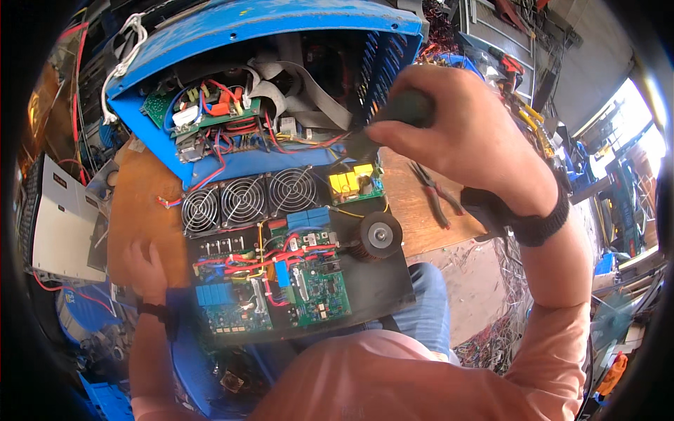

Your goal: Repairing an electronic circuit board within a metal housing using hand tools.

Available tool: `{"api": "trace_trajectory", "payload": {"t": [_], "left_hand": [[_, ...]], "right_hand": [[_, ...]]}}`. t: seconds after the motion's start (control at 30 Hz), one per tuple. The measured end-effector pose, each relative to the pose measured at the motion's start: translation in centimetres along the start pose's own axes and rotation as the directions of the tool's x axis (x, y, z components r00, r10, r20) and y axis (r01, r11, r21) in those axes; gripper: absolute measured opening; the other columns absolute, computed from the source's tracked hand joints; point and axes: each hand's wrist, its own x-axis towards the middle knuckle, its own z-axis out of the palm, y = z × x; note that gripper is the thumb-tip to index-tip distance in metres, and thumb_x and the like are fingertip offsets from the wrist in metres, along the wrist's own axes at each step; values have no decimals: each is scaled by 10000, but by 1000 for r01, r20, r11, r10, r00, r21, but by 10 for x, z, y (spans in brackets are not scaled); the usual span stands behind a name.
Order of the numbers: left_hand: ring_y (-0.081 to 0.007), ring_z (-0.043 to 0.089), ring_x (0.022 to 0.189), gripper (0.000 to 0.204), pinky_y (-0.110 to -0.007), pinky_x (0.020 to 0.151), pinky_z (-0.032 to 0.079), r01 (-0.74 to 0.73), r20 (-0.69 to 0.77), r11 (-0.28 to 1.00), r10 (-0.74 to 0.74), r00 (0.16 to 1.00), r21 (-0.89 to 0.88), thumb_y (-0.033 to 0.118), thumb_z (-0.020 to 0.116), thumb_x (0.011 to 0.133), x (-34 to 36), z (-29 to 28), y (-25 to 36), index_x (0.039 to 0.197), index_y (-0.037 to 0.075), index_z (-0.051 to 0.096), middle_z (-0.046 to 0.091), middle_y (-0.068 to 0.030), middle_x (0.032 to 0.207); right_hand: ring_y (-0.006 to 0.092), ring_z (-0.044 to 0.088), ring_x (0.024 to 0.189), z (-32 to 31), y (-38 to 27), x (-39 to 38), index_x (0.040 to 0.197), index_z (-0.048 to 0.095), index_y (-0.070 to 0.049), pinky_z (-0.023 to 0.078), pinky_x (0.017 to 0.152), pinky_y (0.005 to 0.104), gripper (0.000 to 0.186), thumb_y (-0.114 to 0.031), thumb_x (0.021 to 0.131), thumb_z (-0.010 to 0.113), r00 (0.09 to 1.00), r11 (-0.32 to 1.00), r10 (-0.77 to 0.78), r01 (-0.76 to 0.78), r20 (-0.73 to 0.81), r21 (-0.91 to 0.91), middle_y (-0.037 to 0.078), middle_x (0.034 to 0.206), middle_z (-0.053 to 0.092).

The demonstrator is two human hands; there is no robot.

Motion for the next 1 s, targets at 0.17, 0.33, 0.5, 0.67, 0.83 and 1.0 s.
{"api": "trace_trajectory", "payload": {"t": [0.17,0.33,0.5,0.67,0.83,1.0], "left_hand": [[-416,486,1133,311,-487,980,379,1,9,1000,-1,1000,11,215,591,943,1,4,-4,1154,-13,582,566,-225,1171],[-424,501,1093,308,-493,949,392,-1,22,999,2,1000,-39,213,591,939,-2,1,-6,1149,-12,578,565,-227,1140],[-427,516,1068,294,-498,914,408,2,48,997,2,999,-83,202,590,930,0,0,-4,1137,-8,574,568,-226,1116],[-427,518,1051,299,-493,906,408,-25,15,998,26,1000,-66,199,585,935,0,0,-3,1139,-18,563,566,-224,1107],[-419,513,1065,307,-488,921,405,-12,27,998,13,1000,-57,211,593,932,1,-1,-1,1132,-19,566,564,-220,1117],[-415,481,1114,312,-480,962,384,15,48,998,-12,999,-62,211,577,941,0,-5,3,1151,-19,566,547,-212,1149]], "right_hand": [[245,676,709,11,0,16,905,678,1,528,673,346,311,-236,732,781,996,998,2,-7,93,59,147,766,678],[248,670,711,24,0,11,910,670,-4,529,673,349,325,-240,716,781,984,990,-10,-16,178,141,141,770,674],[254,668,702,31,2,17,910,666,-1,526,657,352,312,-220,719,777,976,993,-27,1,214,119,142,753,664],[268,670,700,34,0,18,894,669,-2,526,653,353,288,-206,717,772,979,996,-41,23,200,91,148,750,664],[280,678,715,36,-3,20,892,671,-1,528,661,356,282,-203,720,766,979,999,-48,42,200,33,156,759,672],[280,679,717,37,-6,22,893,668,2,527,664,356,281,-199,723,763,977,998,-29,17,210,56,157,762,673]]}}
